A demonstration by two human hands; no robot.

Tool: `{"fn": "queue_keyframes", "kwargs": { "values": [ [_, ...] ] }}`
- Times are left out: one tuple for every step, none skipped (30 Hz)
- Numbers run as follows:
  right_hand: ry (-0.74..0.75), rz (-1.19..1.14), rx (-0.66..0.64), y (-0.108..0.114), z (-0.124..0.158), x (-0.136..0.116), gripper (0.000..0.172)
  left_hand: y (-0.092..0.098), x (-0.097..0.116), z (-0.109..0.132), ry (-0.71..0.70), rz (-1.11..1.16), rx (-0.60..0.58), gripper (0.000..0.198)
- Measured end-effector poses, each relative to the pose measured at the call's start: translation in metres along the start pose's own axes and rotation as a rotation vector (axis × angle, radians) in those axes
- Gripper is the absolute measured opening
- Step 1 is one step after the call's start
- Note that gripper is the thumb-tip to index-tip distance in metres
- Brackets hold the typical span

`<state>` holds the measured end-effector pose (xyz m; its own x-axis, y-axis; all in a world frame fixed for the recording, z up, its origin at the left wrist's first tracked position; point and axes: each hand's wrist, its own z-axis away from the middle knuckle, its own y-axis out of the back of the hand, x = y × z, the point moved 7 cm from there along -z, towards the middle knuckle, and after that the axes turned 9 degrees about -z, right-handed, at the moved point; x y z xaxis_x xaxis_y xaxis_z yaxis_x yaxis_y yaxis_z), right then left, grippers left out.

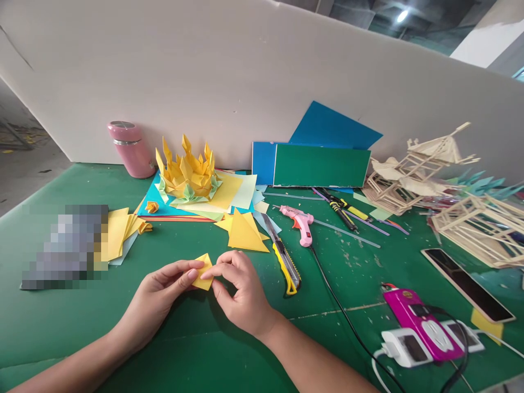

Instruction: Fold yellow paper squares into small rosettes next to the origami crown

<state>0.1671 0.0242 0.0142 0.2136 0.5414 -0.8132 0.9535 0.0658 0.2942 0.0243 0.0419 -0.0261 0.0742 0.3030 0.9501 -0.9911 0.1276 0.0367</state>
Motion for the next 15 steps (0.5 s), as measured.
{"fn": "queue_keyframes", "kwargs": {
  "values": [
    [0.001,0.001,-0.003,-0.0003,0.0001,-0.0001,0.025,-0.0008,0.0006,0.0005,-0.004,-0.002,-0.012,0.027],
    [-0.001,-0.001,-0.006,-0.0005,0.0002,-0.0001,0.025,-0.0016,0.0012,0.001,-0.008,-0.004,-0.023,0.027],
    [-0.002,-0.003,-0.009,-0.0007,0.0002,0.0,0.025,-0.0021,0.002,0.0013,-0.013,-0.007,-0.031,0.027],
    [-0.003,-0.007,-0.012,-0.0009,0.0002,0.0002,0.025,-0.0024,0.0028,0.0016,-0.019,-0.012,-0.035,0.028],
    [-0.003,-0.01,-0.016,-0.0012,0.0002,0.0003,0.025,-0.0022,0.0036,0.0015,-0.027,-0.02,-0.031,0.028],
    [-0.001,-0.013,-0.022,-0.0016,0.0002,0.0003,0.025,-0.0018,0.0045,0.0013,-0.037,-0.033,-0.026,0.028],
    [0.0,-0.014,-0.027,-0.0021,0.0002,0.0004,0.024,-0.0013,0.0052,0.0009,-0.048,-0.049,-0.018,0.027],
    [0.0,-0.012,-0.032,-0.0026,0.0002,0.0006,0.024,-0.0008,0.0056,0.0003,-0.056,-0.065,-0.009,0.025],
    [-0.002,-0.009,-0.035,-0.0029,0.0002,0.0008,0.023,-0.0004,0.0057,-0.0002,-0.061,-0.079,-0.002,0.024],
    [-0.005,-0.006,-0.035,-0.003,0.0002,0.0011,0.022,-0.0003,0.0055,-0.0006,-0.062,-0.089,0.002,0.023],
    [-0.009,-0.002,-0.034,-0.0029,0.0001,0.0015,0.02,-0.0004,0.0052,-0.0008,-0.061,-0.095,0.001,0.023],
    [-0.014,0.002,-0.034,-0.0028,0.0,0.0018,0.019,-0.0006,0.0048,-0.0007,-0.058,-0.098,-0.003,0.024],
    [-0.02,0.003,-0.034,-0.0027,-0.0001,0.0023,0.018,-0.0008,0.0047,-0.0003,-0.057,-0.101,-0.009,0.025],
    [-0.025,0.001,-0.036,-0.0027,-0.0002,0.0028,0.017,-0.0011,0.0049,0.0003,-0.059,-0.106,-0.016,0.026],
    [-0.033,-0.003,-0.039,-0.0028,-0.0003,0.0035,0.017,-0.0014,0.0053,0.0009,-0.065,-0.112,-0.023,0.028]
  ]
}}
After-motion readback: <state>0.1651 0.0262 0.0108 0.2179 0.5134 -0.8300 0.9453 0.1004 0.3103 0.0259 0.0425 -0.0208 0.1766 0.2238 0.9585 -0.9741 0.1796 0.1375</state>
